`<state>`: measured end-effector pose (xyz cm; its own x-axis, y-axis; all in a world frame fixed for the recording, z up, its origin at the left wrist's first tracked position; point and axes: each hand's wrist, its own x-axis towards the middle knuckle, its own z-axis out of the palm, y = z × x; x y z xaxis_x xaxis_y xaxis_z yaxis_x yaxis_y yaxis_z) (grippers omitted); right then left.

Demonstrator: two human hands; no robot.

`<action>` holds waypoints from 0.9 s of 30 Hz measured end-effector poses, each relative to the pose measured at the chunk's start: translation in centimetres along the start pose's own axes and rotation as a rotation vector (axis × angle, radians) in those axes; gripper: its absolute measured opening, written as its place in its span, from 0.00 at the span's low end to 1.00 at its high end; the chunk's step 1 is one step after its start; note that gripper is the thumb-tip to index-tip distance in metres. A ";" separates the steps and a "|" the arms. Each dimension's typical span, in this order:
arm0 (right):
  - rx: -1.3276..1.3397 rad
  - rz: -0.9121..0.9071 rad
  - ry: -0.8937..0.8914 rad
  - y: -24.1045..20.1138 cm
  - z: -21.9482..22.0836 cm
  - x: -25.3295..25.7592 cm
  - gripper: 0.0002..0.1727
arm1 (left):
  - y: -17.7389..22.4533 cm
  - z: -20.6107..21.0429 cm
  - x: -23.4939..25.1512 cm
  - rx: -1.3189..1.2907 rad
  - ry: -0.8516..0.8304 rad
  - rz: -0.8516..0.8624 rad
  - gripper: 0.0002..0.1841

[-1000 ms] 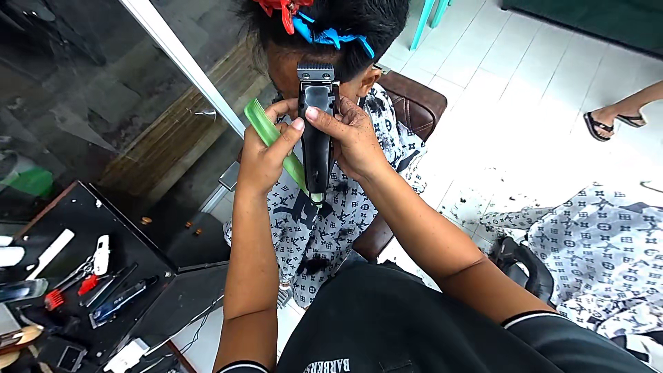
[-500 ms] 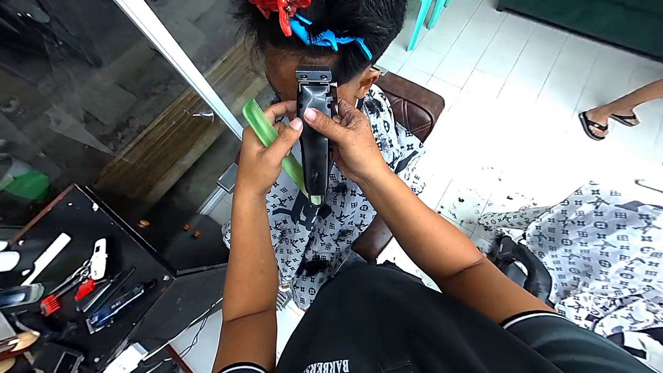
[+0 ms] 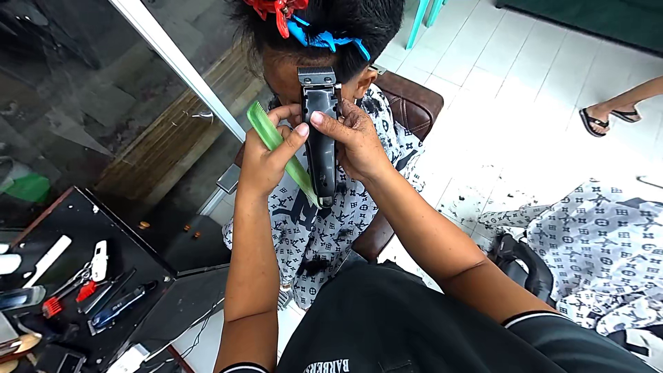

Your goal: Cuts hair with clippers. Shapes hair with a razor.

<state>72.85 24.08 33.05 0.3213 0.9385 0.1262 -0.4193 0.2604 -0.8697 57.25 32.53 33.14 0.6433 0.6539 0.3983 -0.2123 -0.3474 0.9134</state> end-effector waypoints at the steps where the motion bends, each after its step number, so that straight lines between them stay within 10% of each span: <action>1: -0.003 0.004 0.005 0.0 0.0 0.0 0.29 | 0.0 0.0 0.0 -0.001 0.002 -0.002 0.17; 27: -0.013 0.109 0.021 1.1 -0.5 -1.1 0.24 | -1.1 -0.2 -1.6 0.039 0.018 -0.075 0.16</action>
<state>72.44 23.23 31.73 0.2921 0.9562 0.0206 -0.4414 0.1538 -0.8840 56.33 32.01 31.51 0.6432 0.6909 0.3303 -0.1344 -0.3228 0.9369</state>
